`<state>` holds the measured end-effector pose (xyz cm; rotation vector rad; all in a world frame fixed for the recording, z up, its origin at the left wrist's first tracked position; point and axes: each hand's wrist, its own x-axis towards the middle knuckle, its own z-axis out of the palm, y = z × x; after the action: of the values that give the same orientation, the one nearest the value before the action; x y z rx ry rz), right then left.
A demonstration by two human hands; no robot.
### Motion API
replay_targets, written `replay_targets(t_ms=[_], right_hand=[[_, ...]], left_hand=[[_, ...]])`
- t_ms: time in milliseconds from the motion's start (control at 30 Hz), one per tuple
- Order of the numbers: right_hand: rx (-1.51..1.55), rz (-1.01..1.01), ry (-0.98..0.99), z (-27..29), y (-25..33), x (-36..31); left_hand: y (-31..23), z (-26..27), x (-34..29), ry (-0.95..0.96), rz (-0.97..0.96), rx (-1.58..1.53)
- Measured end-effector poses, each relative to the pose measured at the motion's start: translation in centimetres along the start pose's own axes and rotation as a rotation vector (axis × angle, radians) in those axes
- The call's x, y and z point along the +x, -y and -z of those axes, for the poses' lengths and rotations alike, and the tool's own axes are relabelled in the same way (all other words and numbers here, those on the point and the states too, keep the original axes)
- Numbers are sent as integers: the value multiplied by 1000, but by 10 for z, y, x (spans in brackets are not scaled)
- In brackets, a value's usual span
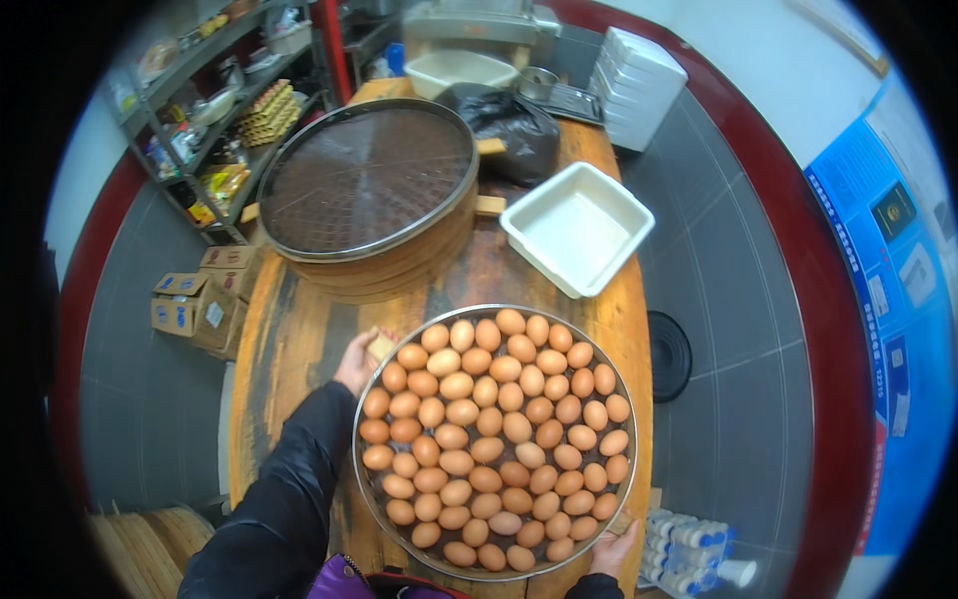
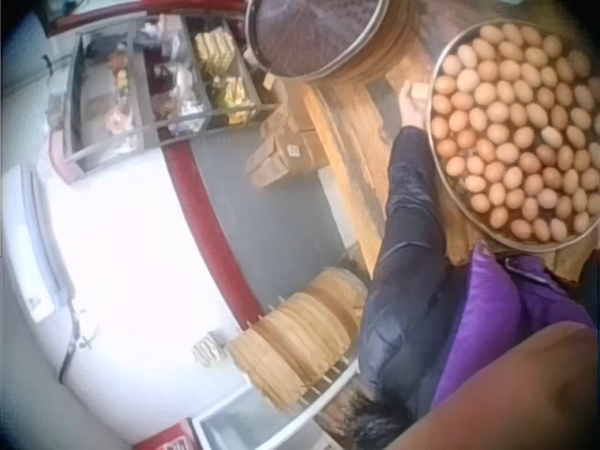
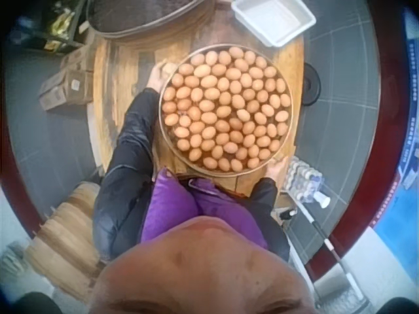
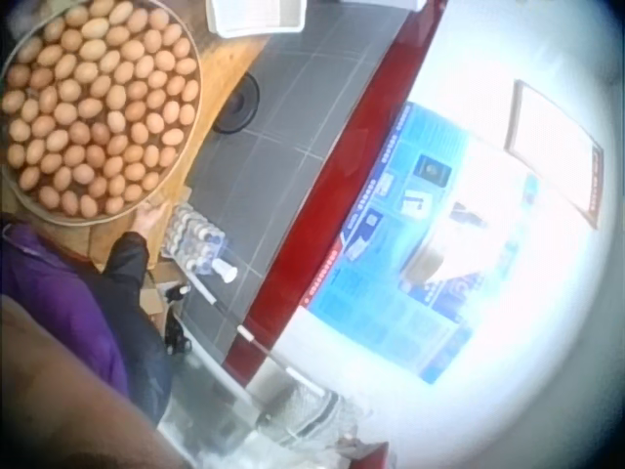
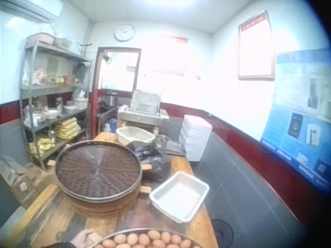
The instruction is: The person spreads yellow beans in a large round steamer basket, then retrieves several packaged food items from a refrigerator and places them on the steamer. The person then picks up a tray of eggs and moves it across the room.
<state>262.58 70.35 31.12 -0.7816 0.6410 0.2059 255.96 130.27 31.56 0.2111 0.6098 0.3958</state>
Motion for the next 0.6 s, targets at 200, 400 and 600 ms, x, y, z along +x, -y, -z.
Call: replay_targets(t_ms=[200,400,600], right_hand=[[-388,52,254,-64,17,-58],[-200,-380,439,-75,40,-79],[-337,-542,624,-84,1,-138]], left_hand=[[13,72,-135,-198,-161,-219],[29,111,-279,-420,-420,-336],[8,164,-445,-570,-634,-411]])
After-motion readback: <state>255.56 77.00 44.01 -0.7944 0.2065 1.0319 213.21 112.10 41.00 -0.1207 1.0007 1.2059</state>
